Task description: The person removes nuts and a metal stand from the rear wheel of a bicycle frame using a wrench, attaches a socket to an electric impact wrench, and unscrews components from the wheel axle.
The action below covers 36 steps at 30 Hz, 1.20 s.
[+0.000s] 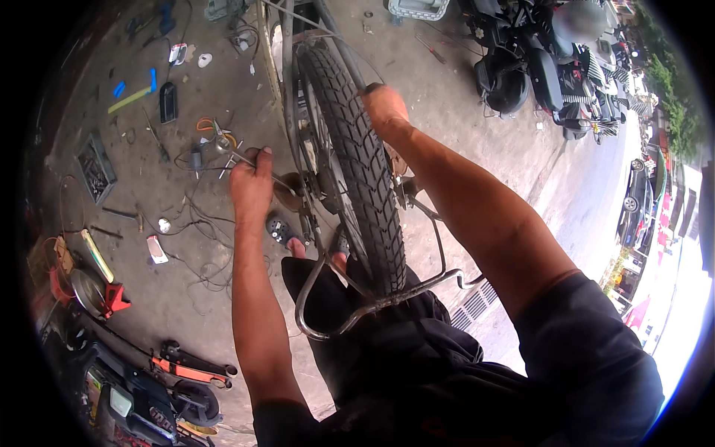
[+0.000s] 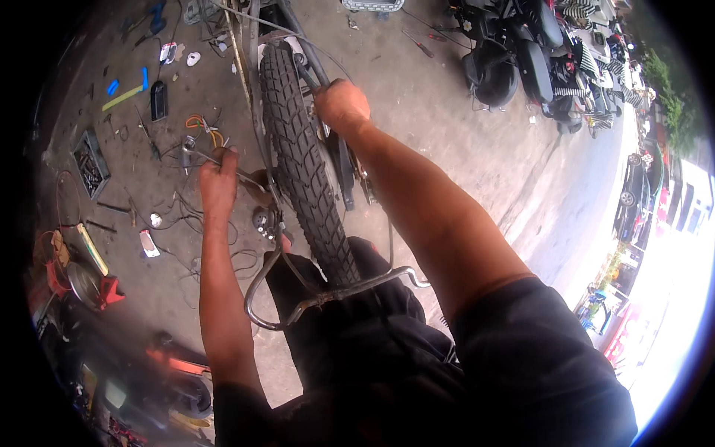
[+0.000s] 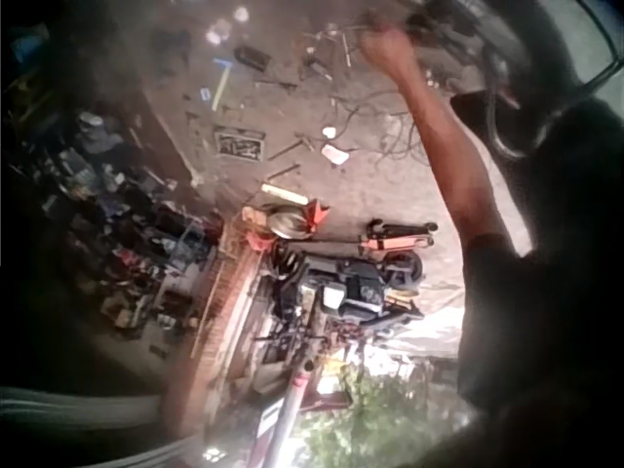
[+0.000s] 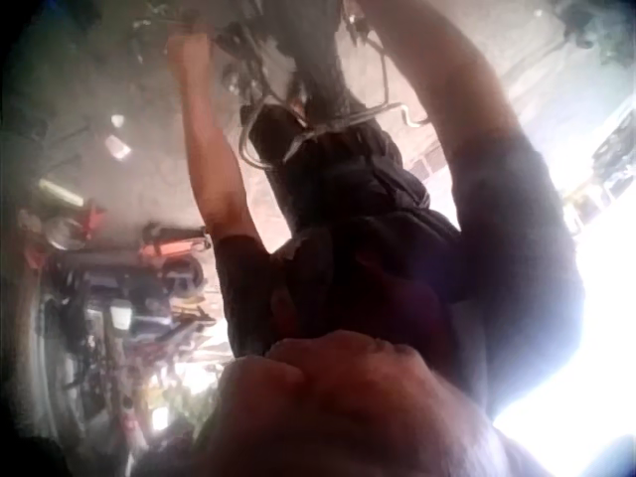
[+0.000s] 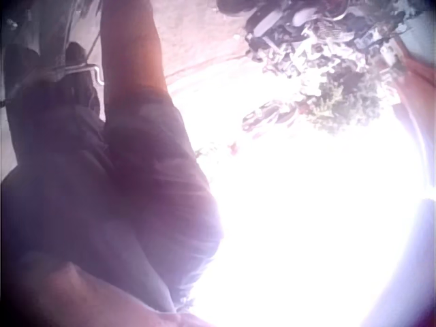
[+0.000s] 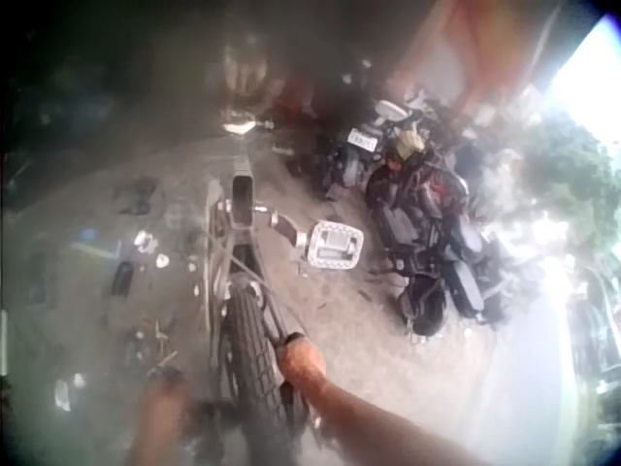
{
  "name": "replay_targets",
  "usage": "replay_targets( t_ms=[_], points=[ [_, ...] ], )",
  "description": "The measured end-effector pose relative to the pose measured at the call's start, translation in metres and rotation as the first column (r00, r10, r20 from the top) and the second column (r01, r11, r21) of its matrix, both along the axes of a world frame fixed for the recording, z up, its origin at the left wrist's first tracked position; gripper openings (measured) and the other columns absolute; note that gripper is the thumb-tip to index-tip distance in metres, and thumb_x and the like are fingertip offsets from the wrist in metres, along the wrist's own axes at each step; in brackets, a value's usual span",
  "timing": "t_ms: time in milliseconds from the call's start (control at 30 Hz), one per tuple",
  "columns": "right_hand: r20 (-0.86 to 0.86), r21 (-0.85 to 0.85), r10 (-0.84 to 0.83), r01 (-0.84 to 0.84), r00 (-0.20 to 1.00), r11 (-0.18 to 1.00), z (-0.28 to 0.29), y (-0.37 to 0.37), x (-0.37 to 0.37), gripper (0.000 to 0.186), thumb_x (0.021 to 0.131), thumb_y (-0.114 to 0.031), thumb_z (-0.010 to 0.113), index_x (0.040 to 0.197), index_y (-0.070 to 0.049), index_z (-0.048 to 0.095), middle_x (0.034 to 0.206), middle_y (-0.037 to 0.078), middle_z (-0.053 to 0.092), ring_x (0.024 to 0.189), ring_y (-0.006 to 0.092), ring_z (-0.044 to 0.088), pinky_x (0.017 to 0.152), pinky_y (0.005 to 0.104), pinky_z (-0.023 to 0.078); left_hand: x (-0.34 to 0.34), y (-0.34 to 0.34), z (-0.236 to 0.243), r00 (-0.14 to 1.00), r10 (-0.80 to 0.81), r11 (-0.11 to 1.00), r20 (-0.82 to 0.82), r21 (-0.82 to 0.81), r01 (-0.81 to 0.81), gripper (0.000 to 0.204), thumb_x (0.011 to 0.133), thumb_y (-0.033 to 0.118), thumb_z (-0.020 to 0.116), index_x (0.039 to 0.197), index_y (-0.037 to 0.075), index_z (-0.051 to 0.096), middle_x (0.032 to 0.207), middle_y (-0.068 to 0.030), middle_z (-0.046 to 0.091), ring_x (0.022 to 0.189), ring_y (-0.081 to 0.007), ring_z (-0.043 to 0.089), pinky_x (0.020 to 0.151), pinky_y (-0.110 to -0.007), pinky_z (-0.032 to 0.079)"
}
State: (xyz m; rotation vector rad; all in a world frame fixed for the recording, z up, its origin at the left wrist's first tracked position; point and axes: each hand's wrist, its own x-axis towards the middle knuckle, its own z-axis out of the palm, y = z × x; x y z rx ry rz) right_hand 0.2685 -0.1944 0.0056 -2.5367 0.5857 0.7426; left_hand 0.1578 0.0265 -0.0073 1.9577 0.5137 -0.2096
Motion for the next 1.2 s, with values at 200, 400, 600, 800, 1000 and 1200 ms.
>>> replay_targets(
  t_ms=[200, 400, 600, 800, 1000, 1200],
  points=[
    [-0.015, -0.015, -0.059, 0.059, 0.998, 0.998, 0.024, 0.003, -0.005, 0.037, 0.084, -0.037, 0.05, 0.101, -0.006, 0.063, 0.101, 0.018, 0.062, 0.099, 0.034, 0.058, 0.084, 0.0391, 0.045, -0.053, -0.004, 0.026, 0.946, 0.206, 0.972, 0.252, -0.167, -0.167, 0.032, 0.089, 0.027, 0.054, 0.084, -0.004, 0.057, 0.068, -0.0037, 0.055, 0.061, -0.0104, 0.048, 0.052, -0.026, 0.037],
    [0.044, -0.004, -0.053, 0.054, 0.998, 0.999, 0.004, -0.003, -0.01, 0.035, 0.084, -0.038, 0.052, 0.098, -0.007, 0.062, 0.092, 0.019, 0.062, 0.087, 0.0348, 0.058, 0.076, 0.0414, 0.044, -0.109, -0.013, 0.019, 0.932, -0.076, 0.994, 0.353, -0.05, 0.1, 0.015, 0.087, 0.01, 0.052, 0.09, -0.004, 0.059, 0.078, -0.0141, 0.062, 0.07, -0.0256, 0.062, 0.062, -0.032, 0.049],
    [0.065, -0.025, -0.006, 0.007, 0.998, 1.0, 0.002, 0.003, -0.008, 0.035, 0.084, -0.038, 0.051, 0.099, -0.008, 0.061, 0.093, 0.018, 0.062, 0.089, 0.0354, 0.058, 0.077, 0.0415, 0.045, -0.136, -0.014, -0.015, 0.89, -0.202, 0.979, 0.409, 0.086, 0.183, 0.017, 0.087, 0.011, 0.05, 0.09, -0.004, 0.057, 0.08, -0.0154, 0.061, 0.067, -0.0237, 0.061, 0.06, -0.032, 0.048],
    [0.023, -0.013, -0.013, 0.013, 1.0, 1.0, 0.008, 0.002, 0.0, 0.036, 0.085, -0.035, 0.049, 0.102, -0.007, 0.062, 0.104, 0.018, 0.061, 0.099, 0.0344, 0.057, 0.084, 0.0397, 0.045, -0.137, -0.026, -0.021, 0.858, -0.205, 0.979, 0.471, 0.091, 0.183, 0.019, 0.089, 0.013, 0.049, 0.095, -0.004, 0.056, 0.084, -0.0152, 0.061, 0.07, -0.023, 0.061, 0.061, -0.031, 0.048],
    [0.043, 0.002, 0.036, -0.037, 0.998, 0.999, 0.006, -0.001, -0.005, 0.036, 0.085, -0.033, 0.047, 0.102, -0.005, 0.062, 0.104, 0.019, 0.061, 0.099, 0.0341, 0.057, 0.085, 0.0385, 0.045, -0.132, -0.034, -0.001, 0.881, -0.19, 0.981, 0.434, 0.041, 0.191, 0.017, 0.085, 0.009, 0.053, 0.095, -0.004, 0.056, 0.081, -0.0178, 0.059, 0.07, -0.0334, 0.059, 0.064, -0.039, 0.049],
    [0.053, -0.017, 0.023, -0.022, 0.998, 1.0, 0.007, -0.004, -0.004, 0.036, 0.084, -0.033, 0.047, 0.103, -0.005, 0.062, 0.104, 0.018, 0.061, 0.1, 0.0336, 0.057, 0.086, 0.0382, 0.045, -0.123, -0.029, -0.003, 0.955, 0.015, 0.969, 0.295, -0.239, 0.059, 0.019, 0.089, 0.015, 0.048, 0.093, -0.001, 0.057, 0.08, -0.01, 0.06, 0.061, -0.0153, 0.057, 0.058, -0.028, 0.047]
  ],
)
